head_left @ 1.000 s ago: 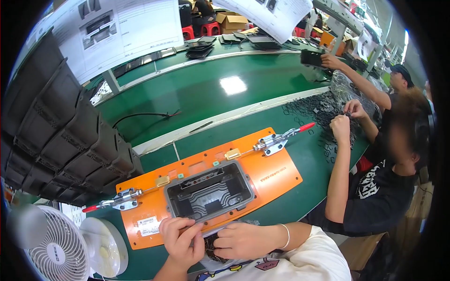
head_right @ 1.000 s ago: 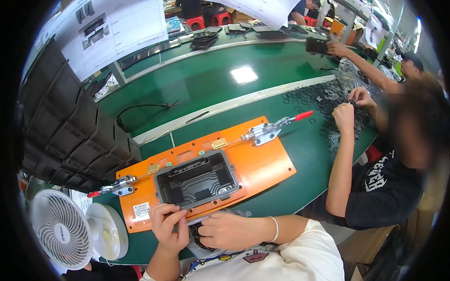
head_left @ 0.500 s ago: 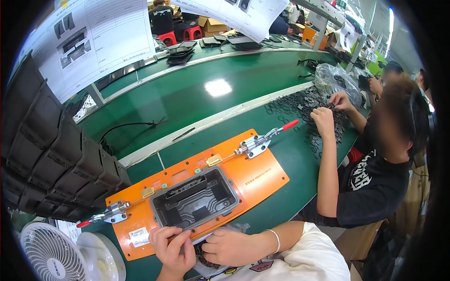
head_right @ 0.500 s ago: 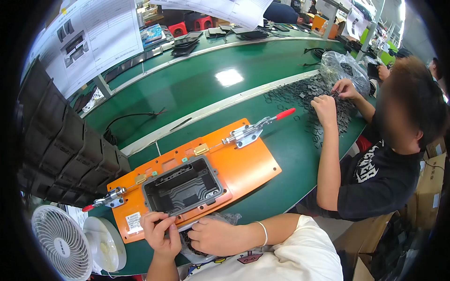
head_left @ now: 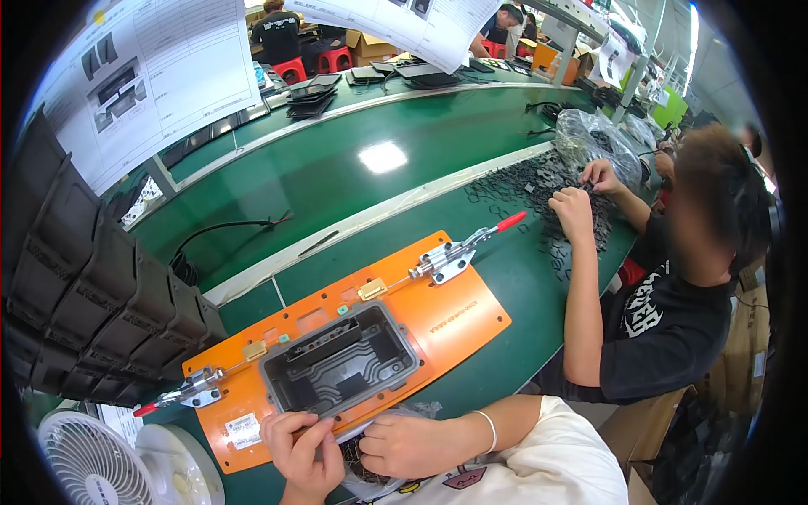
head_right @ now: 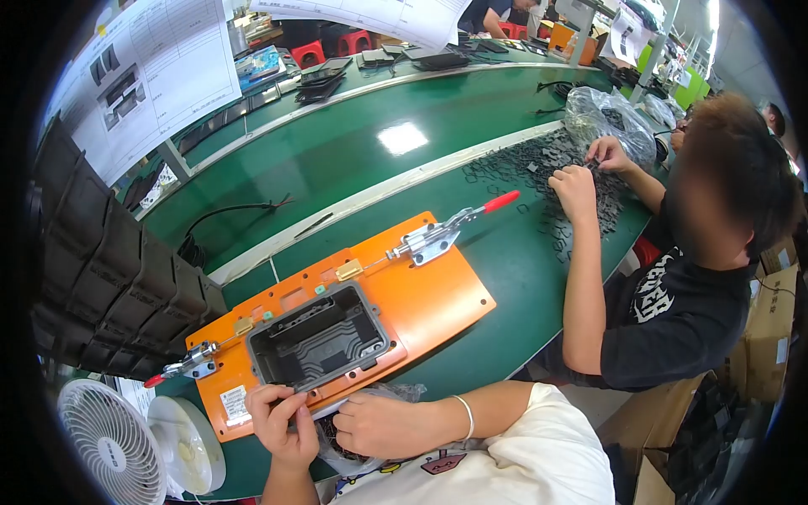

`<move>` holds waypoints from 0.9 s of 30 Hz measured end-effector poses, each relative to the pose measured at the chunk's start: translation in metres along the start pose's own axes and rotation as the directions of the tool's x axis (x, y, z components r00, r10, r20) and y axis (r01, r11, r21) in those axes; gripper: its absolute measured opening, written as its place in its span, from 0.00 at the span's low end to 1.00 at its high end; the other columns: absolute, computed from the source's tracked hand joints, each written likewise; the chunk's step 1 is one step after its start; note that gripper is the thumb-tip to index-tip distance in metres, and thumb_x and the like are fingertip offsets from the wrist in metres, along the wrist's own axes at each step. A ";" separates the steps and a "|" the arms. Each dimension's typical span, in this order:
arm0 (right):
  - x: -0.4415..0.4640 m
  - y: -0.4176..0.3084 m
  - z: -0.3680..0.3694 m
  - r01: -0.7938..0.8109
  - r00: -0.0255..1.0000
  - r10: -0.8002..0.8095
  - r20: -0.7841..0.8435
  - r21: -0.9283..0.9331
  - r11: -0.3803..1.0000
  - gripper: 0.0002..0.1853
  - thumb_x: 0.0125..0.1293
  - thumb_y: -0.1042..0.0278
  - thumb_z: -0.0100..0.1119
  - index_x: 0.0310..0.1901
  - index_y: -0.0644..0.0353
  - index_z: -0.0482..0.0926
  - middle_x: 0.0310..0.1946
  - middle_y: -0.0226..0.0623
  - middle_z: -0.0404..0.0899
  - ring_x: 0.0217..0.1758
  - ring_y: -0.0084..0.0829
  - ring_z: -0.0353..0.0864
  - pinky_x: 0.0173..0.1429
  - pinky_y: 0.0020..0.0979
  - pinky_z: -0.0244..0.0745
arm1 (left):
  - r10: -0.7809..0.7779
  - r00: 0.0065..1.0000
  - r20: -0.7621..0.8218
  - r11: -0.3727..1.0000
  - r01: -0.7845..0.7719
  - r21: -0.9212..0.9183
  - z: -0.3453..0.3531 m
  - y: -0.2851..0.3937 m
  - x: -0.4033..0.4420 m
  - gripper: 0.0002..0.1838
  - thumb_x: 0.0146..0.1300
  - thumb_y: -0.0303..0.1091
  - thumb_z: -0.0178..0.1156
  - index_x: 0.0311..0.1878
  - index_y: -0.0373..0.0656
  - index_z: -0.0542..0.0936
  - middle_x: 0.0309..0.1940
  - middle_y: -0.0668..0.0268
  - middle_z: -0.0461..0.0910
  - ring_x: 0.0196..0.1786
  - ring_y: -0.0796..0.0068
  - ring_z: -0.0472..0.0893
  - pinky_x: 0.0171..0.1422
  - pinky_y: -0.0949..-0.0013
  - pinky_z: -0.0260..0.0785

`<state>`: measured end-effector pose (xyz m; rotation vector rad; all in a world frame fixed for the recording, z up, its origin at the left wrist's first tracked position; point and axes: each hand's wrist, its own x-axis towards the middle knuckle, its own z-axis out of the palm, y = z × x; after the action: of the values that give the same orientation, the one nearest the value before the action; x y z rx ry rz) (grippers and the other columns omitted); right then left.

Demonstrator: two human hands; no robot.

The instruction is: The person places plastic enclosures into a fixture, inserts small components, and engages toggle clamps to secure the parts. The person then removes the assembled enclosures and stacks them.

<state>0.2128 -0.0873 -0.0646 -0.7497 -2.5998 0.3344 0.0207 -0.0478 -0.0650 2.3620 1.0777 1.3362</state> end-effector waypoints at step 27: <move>-0.001 0.008 -0.006 0.031 0.973 0.028 -0.231 0.251 0.967 0.15 0.51 0.73 0.58 0.43 0.63 0.80 0.36 0.35 0.78 0.37 0.33 0.78 0.42 0.32 0.75 | -0.006 1.000 0.003 1.000 0.006 -0.008 -0.001 0.005 0.001 0.10 0.47 0.22 0.60 0.36 0.41 0.79 0.36 0.59 0.74 0.41 0.59 0.73 0.55 0.54 0.62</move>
<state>0.2196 -0.0802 -0.0623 -0.6539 -2.2827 0.5335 0.0229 -0.0513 -0.0614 2.3523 1.0766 1.3322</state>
